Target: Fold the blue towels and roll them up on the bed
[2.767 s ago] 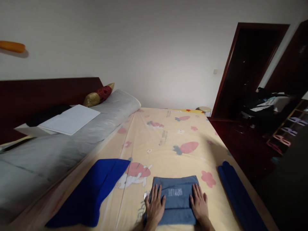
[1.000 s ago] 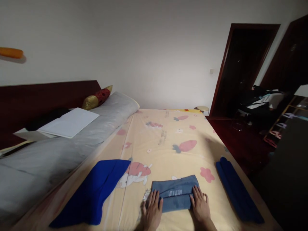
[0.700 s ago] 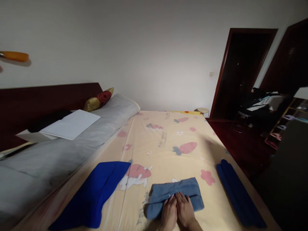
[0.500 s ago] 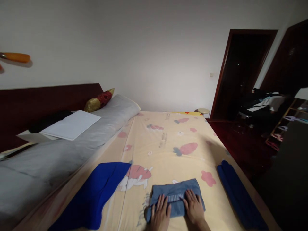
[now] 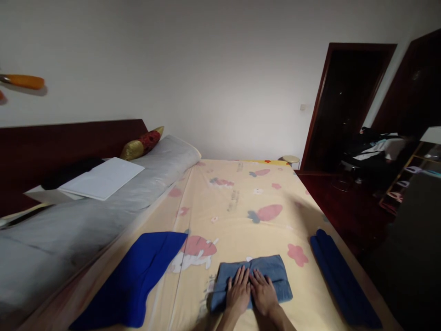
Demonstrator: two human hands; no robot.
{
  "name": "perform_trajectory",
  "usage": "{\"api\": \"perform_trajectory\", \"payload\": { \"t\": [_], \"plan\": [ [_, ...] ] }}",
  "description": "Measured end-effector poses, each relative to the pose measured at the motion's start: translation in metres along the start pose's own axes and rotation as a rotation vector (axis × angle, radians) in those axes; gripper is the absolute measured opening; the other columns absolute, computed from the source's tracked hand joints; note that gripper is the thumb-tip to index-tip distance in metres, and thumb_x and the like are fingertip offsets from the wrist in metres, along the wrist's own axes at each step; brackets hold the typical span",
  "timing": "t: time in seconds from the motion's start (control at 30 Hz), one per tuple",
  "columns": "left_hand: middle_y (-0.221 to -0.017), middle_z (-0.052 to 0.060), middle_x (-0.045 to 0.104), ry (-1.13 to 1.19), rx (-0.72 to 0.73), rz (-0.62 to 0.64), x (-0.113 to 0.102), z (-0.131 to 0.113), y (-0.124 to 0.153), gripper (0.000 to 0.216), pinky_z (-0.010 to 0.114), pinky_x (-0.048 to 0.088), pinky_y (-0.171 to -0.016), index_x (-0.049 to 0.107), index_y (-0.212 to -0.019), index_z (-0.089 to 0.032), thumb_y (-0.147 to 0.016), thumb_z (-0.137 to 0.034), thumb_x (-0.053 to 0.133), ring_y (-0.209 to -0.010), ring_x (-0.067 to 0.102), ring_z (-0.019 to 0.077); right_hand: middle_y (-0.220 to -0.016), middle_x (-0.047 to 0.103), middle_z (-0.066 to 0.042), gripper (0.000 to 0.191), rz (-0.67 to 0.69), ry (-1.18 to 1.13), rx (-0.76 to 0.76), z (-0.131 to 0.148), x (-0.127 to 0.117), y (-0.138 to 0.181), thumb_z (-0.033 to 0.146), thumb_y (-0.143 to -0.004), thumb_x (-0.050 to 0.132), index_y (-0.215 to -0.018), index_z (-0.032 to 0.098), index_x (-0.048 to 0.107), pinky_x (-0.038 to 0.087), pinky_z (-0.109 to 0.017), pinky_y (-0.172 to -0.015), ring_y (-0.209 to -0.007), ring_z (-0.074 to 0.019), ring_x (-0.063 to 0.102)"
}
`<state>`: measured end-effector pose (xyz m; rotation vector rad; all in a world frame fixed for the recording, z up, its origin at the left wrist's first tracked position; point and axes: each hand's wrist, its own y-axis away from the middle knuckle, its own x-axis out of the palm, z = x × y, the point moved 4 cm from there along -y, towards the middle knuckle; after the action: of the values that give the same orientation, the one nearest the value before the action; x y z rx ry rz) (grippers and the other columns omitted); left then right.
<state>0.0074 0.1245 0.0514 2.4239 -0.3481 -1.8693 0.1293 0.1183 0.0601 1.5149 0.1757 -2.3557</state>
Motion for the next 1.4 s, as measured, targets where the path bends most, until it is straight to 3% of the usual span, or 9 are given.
{"api": "perform_trajectory", "payload": {
  "t": [0.2,0.4,0.67,0.87,0.93,1.07,1.2,1.3,1.4],
  "plan": [
    [-0.159,-0.001,0.019,-0.090,-0.260,-0.111,-0.019,0.051,-0.009,0.057,0.056,0.014,-0.114,0.024,-0.145,-0.033,-0.088,-0.040,0.029,-0.146,0.017,0.0205,-0.154,0.024,-0.006,0.061,-0.089,0.125,0.329,-0.061,-0.014,0.000,0.047,-0.093,0.022,-0.145,0.017,0.029,0.022,-0.050,-0.114,-0.143,-0.0223,0.021],
    [-0.146,0.005,0.046,-0.084,-0.250,-0.355,-0.030,0.085,-0.016,0.045,0.043,0.025,-0.106,0.053,-0.128,-0.028,-0.090,-0.022,0.029,-0.135,0.035,0.0188,-0.155,0.021,-0.002,0.060,-0.111,0.181,0.342,-0.081,-0.009,0.003,0.042,-0.092,0.021,-0.146,0.017,0.025,0.022,-0.049,-0.114,-0.144,-0.0214,0.019],
    [-0.110,0.001,0.063,0.002,-0.252,-0.396,-0.046,0.091,-0.035,0.027,0.035,0.031,-0.088,0.063,-0.093,-0.028,-0.084,-0.017,0.040,-0.107,0.052,0.0167,-0.154,0.023,-0.002,0.059,-0.141,0.188,0.355,-0.078,-0.003,-0.001,0.038,-0.091,0.023,-0.146,0.018,0.028,0.023,-0.048,-0.114,-0.143,-0.0217,0.021],
    [-0.127,0.008,0.060,-0.004,-0.363,-0.482,-0.047,0.078,-0.030,0.041,0.045,0.032,-0.096,0.061,-0.110,-0.025,-0.088,-0.014,0.029,-0.119,0.048,0.0233,-0.155,0.021,-0.003,0.059,-0.116,0.206,0.379,-0.079,-0.002,-0.003,0.033,-0.090,0.024,-0.146,0.017,0.026,0.018,-0.049,-0.116,-0.144,-0.0226,0.019],
    [-0.139,0.006,0.054,0.004,-0.203,-0.443,-0.035,0.056,-0.028,0.050,0.042,0.029,-0.105,0.055,-0.126,-0.026,-0.087,-0.012,0.027,-0.131,0.040,0.0200,-0.155,0.019,-0.005,0.058,-0.116,0.213,0.367,-0.069,0.000,-0.008,0.026,-0.089,0.025,-0.146,0.015,0.027,0.012,-0.050,-0.117,-0.145,-0.0228,0.015],
    [-0.153,-0.001,0.037,0.050,0.156,-0.113,0.003,0.009,-0.021,0.059,0.038,0.025,-0.114,0.036,-0.143,-0.028,-0.086,-0.017,0.026,-0.141,0.029,0.0142,-0.156,0.017,-0.002,0.059,-0.035,0.094,0.126,-0.022,0.009,-0.020,0.021,-0.088,0.027,-0.147,0.024,0.026,0.015,-0.049,-0.116,-0.144,-0.0208,0.014],
    [-0.157,0.000,0.024,-0.035,-0.048,-0.066,0.004,0.018,-0.010,0.058,0.050,0.017,-0.117,0.029,-0.145,-0.028,-0.087,-0.030,0.028,-0.144,0.022,0.0192,-0.154,0.026,-0.003,0.056,0.000,0.037,0.063,-0.013,0.006,-0.019,0.036,-0.091,0.030,-0.146,0.026,0.028,0.021,-0.048,-0.114,-0.143,-0.0210,0.023],
    [-0.157,0.000,0.020,-0.128,-0.240,-0.121,-0.016,0.049,-0.002,0.058,0.056,0.016,-0.115,0.024,-0.145,-0.029,-0.088,-0.035,0.026,-0.145,0.021,0.0208,-0.154,0.025,-0.006,0.058,-0.084,0.098,0.243,-0.051,-0.011,-0.011,0.042,-0.091,0.029,-0.145,0.021,0.031,0.020,-0.050,-0.114,-0.143,-0.0233,0.021],
    [-0.156,-0.001,0.022,-0.168,-0.287,-0.144,-0.031,0.069,0.001,0.056,0.057,0.016,-0.114,0.025,-0.144,-0.032,-0.088,-0.036,0.027,-0.144,0.022,0.0212,-0.154,0.026,-0.006,0.058,-0.117,0.141,0.326,-0.085,-0.025,-0.005,0.041,-0.091,0.026,-0.145,0.019,0.030,0.023,-0.049,-0.113,-0.143,-0.0221,0.021]
  ]
}}
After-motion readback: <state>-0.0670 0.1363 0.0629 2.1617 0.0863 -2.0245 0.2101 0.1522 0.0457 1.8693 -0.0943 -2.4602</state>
